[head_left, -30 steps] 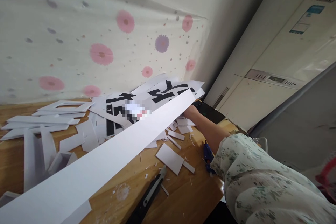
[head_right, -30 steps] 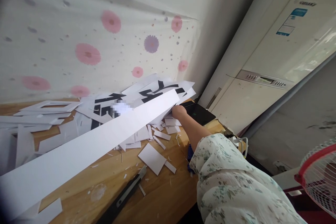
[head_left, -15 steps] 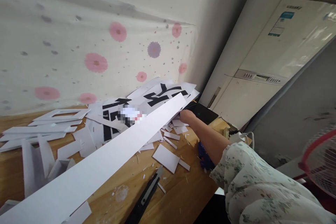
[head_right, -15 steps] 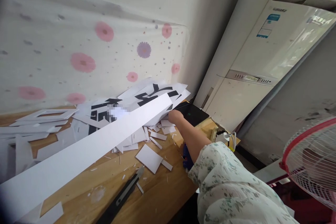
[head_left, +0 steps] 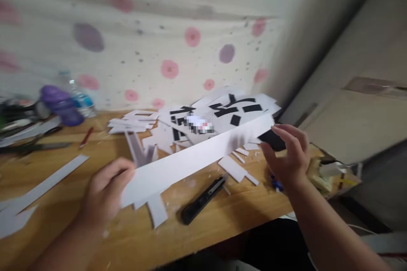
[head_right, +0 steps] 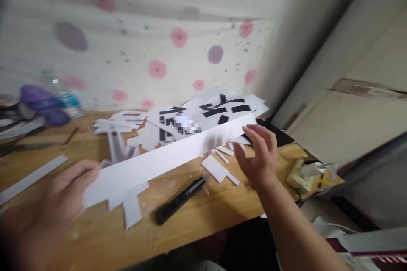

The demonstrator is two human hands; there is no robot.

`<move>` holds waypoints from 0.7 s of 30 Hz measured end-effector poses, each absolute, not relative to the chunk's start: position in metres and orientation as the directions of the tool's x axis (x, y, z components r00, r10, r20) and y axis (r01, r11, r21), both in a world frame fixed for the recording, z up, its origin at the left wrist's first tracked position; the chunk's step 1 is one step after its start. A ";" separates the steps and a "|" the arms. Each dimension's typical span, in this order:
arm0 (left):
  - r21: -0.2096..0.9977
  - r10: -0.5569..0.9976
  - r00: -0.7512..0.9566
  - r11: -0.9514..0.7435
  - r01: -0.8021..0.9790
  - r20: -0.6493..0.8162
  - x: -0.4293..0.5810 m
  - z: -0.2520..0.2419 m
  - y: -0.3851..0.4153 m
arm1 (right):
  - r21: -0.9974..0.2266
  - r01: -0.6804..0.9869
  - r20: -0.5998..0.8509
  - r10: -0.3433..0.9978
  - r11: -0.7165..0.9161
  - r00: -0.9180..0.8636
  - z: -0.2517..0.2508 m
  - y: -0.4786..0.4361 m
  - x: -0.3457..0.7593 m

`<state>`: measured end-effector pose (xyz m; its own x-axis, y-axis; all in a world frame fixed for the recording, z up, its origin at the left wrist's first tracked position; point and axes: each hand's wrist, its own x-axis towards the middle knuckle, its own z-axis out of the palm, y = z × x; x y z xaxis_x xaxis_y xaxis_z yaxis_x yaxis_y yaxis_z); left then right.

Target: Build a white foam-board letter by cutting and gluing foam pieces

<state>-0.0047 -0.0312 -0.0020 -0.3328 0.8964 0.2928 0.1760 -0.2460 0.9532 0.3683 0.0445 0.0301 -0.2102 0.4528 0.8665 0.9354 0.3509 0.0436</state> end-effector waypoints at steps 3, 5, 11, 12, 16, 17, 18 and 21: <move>0.953 0.906 -0.296 -0.278 0.118 0.301 -0.004 -0.001 -0.030 | 0.273 0.714 0.741 0.333 0.645 -0.583 0.034 0.022 0.329; 0.963 0.938 -0.224 -0.269 0.007 0.264 -0.001 0.002 -0.033 | 0.311 0.652 0.647 0.349 0.692 -0.679 0.034 0.012 0.308; 0.951 0.944 -0.175 -0.298 -0.082 0.281 0.011 0.010 -0.067 | 0.266 0.587 0.593 0.350 0.765 -0.725 0.033 0.001 0.294; 0.953 0.948 -0.196 -0.277 -0.124 0.250 0.014 0.011 -0.073 | 0.276 0.584 0.597 0.340 0.764 -0.727 0.033 0.001 0.295; 0.925 0.942 -0.328 -0.189 -0.329 0.076 0.027 0.011 -0.087 | 0.327 0.594 0.613 0.313 0.735 -0.725 0.030 0.001 0.297; 0.916 0.931 -0.364 -0.181 -0.358 0.042 0.030 0.010 -0.089 | 0.328 0.592 0.614 0.310 0.736 -0.726 0.029 0.000 0.296; 0.908 0.916 -0.402 -0.184 -0.377 0.019 0.033 0.008 -0.090 | 0.323 0.587 0.613 0.308 0.743 -0.728 0.028 0.000 0.296; 0.879 0.877 -0.480 -0.218 -0.424 -0.014 0.041 0.005 -0.094 | 0.286 0.563 0.612 0.304 0.775 -0.730 0.023 -0.001 0.294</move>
